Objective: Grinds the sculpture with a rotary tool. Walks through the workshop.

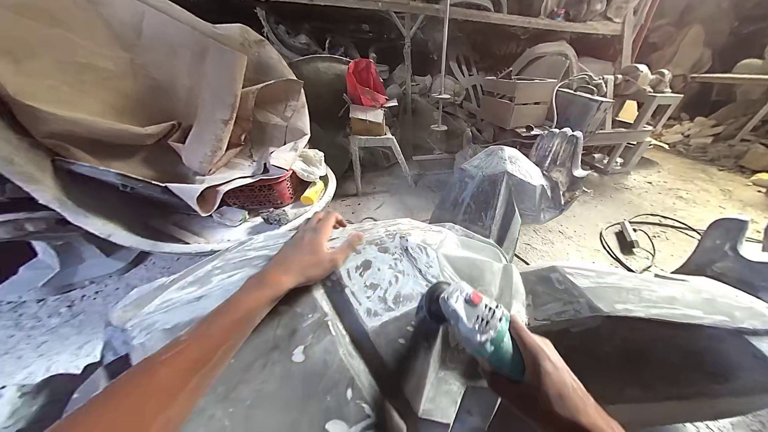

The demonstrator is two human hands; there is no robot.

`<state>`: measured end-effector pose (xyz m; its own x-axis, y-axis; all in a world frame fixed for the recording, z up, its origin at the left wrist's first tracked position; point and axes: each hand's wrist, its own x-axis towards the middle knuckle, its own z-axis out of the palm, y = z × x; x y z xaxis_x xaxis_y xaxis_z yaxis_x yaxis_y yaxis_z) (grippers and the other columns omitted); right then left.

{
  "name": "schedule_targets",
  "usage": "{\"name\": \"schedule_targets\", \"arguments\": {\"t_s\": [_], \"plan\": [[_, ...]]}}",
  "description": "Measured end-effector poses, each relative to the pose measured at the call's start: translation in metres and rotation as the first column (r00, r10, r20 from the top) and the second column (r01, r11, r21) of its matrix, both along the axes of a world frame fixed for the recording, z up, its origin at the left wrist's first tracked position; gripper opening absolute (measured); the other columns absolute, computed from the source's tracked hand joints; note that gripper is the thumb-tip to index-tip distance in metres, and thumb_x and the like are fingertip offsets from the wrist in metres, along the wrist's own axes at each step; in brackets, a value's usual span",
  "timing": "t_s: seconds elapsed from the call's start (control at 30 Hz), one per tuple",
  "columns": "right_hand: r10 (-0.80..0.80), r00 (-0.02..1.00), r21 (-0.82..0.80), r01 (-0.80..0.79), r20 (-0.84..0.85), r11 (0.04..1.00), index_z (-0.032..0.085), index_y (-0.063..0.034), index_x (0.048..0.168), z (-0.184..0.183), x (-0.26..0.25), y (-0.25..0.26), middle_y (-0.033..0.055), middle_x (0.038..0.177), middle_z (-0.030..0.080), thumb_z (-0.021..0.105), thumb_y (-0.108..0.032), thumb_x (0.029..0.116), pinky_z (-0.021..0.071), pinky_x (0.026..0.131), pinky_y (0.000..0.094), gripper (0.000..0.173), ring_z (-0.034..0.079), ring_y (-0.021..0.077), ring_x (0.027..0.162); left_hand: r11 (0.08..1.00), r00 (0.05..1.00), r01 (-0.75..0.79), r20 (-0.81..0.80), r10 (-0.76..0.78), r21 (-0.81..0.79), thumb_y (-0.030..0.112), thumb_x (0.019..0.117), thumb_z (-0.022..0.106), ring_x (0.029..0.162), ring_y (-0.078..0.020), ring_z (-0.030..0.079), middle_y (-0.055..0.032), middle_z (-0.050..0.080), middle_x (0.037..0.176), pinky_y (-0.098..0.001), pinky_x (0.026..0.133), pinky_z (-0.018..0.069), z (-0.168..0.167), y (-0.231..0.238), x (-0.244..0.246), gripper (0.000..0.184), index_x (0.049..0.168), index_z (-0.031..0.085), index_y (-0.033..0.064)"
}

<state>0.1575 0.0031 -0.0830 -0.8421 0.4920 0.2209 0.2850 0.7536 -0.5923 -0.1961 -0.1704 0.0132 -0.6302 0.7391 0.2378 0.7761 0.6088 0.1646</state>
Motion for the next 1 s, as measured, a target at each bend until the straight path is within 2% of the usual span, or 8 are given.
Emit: {"name": "schedule_targets", "arguments": {"t_s": [0.03,0.13,0.27,0.43,0.6,0.7,0.77,1.0], "plan": [[0.033,0.999,0.001,-0.033,0.012,0.999,0.059,-0.0112,0.129,-0.001,0.002,-0.012,0.0029,0.099,0.073,0.081,-0.049,0.0807,0.0624,0.078,0.0445,0.065,0.072,0.0162,0.09,0.991,0.996,0.081,-0.037,-0.078,0.103,0.064,0.0998,0.048,0.113,-0.0394,0.063,-0.02,0.064,0.122,-0.0629,0.091,0.0531,-0.023,0.0,-0.024,0.066,0.127,0.062,0.0061],[0.09,0.994,-0.037,-0.088,0.063,0.995,0.058,-0.0112,0.133,0.0,0.005,-0.046,0.0059,0.106,0.073,0.084,-0.042,0.081,0.0622,0.078,0.0483,0.065,0.073,0.0202,0.092,0.998,0.989,0.028,0.146,-0.021,-0.049,0.082,0.0909,0.042,0.128,-0.0382,0.055,-0.0152,0.056,0.137,-0.0634,0.098,0.0499,-0.026,0.012,-0.041,0.083,0.14,0.054,0.0167],[-0.009,1.0,-0.004,0.009,0.006,1.0,0.059,-0.0099,0.132,-0.007,0.003,-0.055,0.0041,0.104,0.074,0.085,-0.041,0.0787,0.0629,0.077,0.0458,0.067,0.073,0.0175,0.089,1.0,0.983,-0.009,0.182,0.011,-0.01,0.083,0.0908,0.04,0.124,-0.037,0.058,-0.0159,0.057,0.132,-0.0641,0.094,0.0509,-0.025,0.016,-0.039,0.082,0.137,0.056,0.0163],[-0.109,0.981,0.065,0.121,-0.164,0.991,0.059,-0.0072,0.128,-0.023,-0.004,-0.046,-0.0025,0.095,0.073,0.081,-0.046,0.0799,0.0637,0.073,0.032,0.066,0.072,0.0054,0.083,0.991,0.978,0.021,0.204,-0.048,0.134,0.082,0.0927,0.038,0.112,-0.0329,0.064,-0.0138,0.062,0.121,-0.0617,0.092,0.0515,-0.026,0.016,-0.042,0.079,0.128,0.059,0.0142],[0.056,0.998,-0.016,-0.056,-0.022,0.998,0.06,-0.0105,0.134,-0.025,0.001,-0.08,0.0055,0.111,0.073,0.088,-0.039,0.075,0.0634,0.075,0.0455,0.071,0.074,0.0184,0.091,0.998,0.989,0.029,0.141,-0.036,0.049,0.087,0.0899,0.029,0.12,-0.0318,0.06,-0.0108,0.061,0.125,-0.0639,0.097,0.0478,-0.026,0.014,-0.037,0.084,0.13,0.06,0.0189],[0.058,0.998,-0.043,-0.057,0.029,0.997,0.062,-0.0071,0.131,-0.039,0.02,-0.098,0.0108,0.109,0.073,0.087,-0.037,0.0758,0.0621,0.066,0.0494,0.067,0.074,0.025,0.083,0.999,0.992,0.03,0.118,-0.035,0.045,0.086,0.0905,0.03,0.124,-0.0317,0.059,-0.011,0.061,0.13,-0.0643,0.102,0.0442,-0.025,0.013,-0.034,0.086,0.135,0.056,0.0172],[0.028,0.999,-0.084,-0.024,0.047,0.996,0.062,-0.0038,0.132,-0.053,0.037,-0.104,0.0134,0.111,0.073,0.086,-0.036,0.0779,0.0621,0.069,0.0514,0.068,0.075,0.0276,0.085,0.998,0.991,0.025,0.131,-0.033,0.064,0.084,0.0917,0.034,0.124,-0.0326,0.06,-0.0115,0.064,0.128,-0.0659,0.105,0.0428,-0.023,0.013,-0.032,0.087,0.143,0.049,0.0156],[-0.047,0.989,-0.116,0.031,-0.139,0.993,0.057,-0.0084,0.135,-0.067,0.041,-0.076,0.0048,0.107,0.074,0.086,-0.039,0.0786,0.0631,0.083,0.0411,0.07,0.073,0.0145,0.095,0.998,0.995,0.054,0.086,-0.058,0.044,0.086,0.0902,0.03,0.125,-0.0371,0.059,-0.0142,0.063,0.131,-0.0677,0.102,0.0431,-0.027,0.015,-0.031,0.092,0.147,0.045,0.0159]]}}
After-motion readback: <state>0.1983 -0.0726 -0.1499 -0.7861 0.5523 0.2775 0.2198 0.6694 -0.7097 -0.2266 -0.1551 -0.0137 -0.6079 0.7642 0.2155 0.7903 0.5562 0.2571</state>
